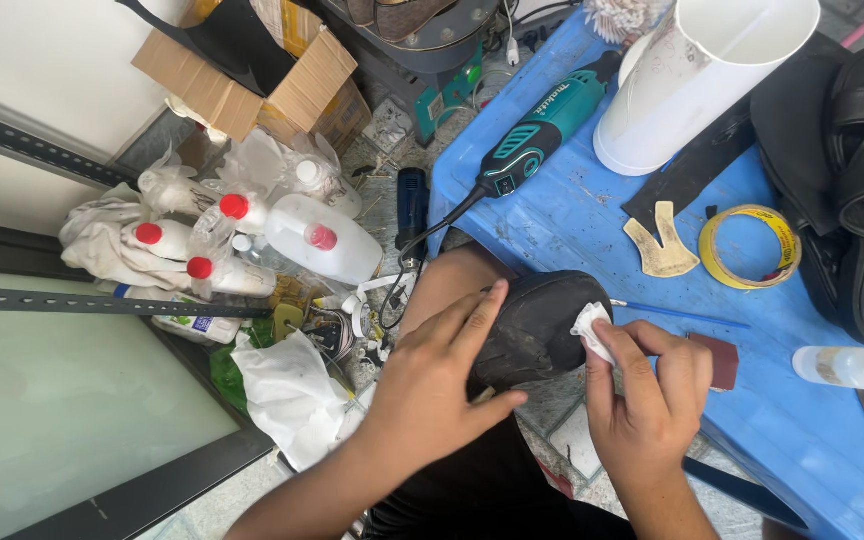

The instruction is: The person cleans a black sneaker by wiping it with a white cloth and applying liquid from a small bottle. They also handle a black sandal and a black insole, placing the insole on the sandal.

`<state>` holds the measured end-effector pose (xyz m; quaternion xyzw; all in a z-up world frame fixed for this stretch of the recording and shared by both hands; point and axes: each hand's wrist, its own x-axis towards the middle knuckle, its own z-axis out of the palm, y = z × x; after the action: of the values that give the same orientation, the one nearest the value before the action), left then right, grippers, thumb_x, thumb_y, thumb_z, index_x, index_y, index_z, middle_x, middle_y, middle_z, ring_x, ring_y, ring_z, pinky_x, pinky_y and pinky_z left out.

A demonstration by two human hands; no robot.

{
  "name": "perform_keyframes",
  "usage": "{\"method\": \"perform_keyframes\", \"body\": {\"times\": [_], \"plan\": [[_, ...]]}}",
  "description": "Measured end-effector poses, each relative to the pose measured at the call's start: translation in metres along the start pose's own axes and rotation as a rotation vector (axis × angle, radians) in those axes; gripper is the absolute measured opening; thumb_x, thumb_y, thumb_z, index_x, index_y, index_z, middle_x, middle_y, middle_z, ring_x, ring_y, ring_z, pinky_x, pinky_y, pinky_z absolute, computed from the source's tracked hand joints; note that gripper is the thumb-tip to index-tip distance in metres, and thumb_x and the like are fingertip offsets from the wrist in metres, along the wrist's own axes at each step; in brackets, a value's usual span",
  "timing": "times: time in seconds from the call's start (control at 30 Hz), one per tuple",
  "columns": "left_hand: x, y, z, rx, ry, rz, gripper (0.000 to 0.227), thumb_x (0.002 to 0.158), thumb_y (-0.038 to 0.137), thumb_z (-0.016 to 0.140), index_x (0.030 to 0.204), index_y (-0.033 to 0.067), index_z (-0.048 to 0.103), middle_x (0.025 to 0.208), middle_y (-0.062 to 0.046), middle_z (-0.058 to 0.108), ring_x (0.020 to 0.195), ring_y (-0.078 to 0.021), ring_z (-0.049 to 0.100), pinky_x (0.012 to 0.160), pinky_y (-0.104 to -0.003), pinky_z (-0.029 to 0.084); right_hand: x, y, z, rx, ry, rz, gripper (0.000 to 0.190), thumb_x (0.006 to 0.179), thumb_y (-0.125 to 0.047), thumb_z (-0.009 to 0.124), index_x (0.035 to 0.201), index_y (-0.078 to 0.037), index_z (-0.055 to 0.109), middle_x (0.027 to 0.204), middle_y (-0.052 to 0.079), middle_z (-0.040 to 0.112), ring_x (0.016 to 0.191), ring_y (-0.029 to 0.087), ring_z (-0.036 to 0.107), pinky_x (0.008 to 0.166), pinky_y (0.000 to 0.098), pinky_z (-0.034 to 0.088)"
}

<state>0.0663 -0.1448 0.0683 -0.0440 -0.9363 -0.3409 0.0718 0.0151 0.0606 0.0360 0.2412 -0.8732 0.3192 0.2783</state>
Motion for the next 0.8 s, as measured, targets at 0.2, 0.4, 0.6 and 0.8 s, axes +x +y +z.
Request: {"method": "perform_keyframes", "body": {"times": [0.2,0.4,0.6,0.8], "plan": [[0.008,-0.011,0.004,-0.074,-0.110,-0.135,0.102,0.070,0.049,0.086,0.156,0.0198,0.039,0.127,-0.021,0.066,0.107,-0.0404,0.070,0.088,-0.046,0.057,-0.011,-0.014,0.005,-0.021,-0.051,-0.125,0.035,0.078,-0.006,0.083,0.112,-0.008,0.074,0.103,0.011,0.065,0.096,0.030,0.054,0.086,0.0424,0.043],[-0.005,0.001,0.015,-0.023,-0.038,-0.100,0.103,0.071,0.045,0.088,0.156,0.0165,0.039,0.135,-0.027,0.059,0.118,-0.0448,0.063,0.094,-0.047,0.054,-0.001,-0.004,0.001,-0.037,-0.002,-0.036,0.025,0.083,-0.007,0.085,0.104,-0.007,0.071,0.100,0.008,0.068,0.093,0.028,0.054,0.085,0.0426,0.040],[-0.004,0.012,0.025,0.048,-0.016,-0.022,0.093,0.066,0.032,0.090,0.141,-0.0001,0.045,0.151,-0.032,0.043,0.141,-0.0493,0.040,0.103,-0.054,0.043,-0.013,-0.014,0.003,0.058,0.056,0.035,0.027,0.087,-0.004,0.083,0.110,-0.003,0.070,0.104,0.012,0.067,0.096,0.029,0.058,0.086,0.0392,0.045],[0.011,0.019,0.039,-0.004,-0.102,0.013,0.090,0.064,0.022,0.090,0.132,-0.0085,0.039,0.154,-0.036,0.033,0.144,-0.0509,0.034,0.111,-0.057,0.035,-0.013,0.006,-0.006,0.033,0.056,0.059,0.027,0.084,-0.002,0.083,0.106,-0.002,0.069,0.102,0.013,0.068,0.093,0.028,0.060,0.082,0.0377,0.046]]}}
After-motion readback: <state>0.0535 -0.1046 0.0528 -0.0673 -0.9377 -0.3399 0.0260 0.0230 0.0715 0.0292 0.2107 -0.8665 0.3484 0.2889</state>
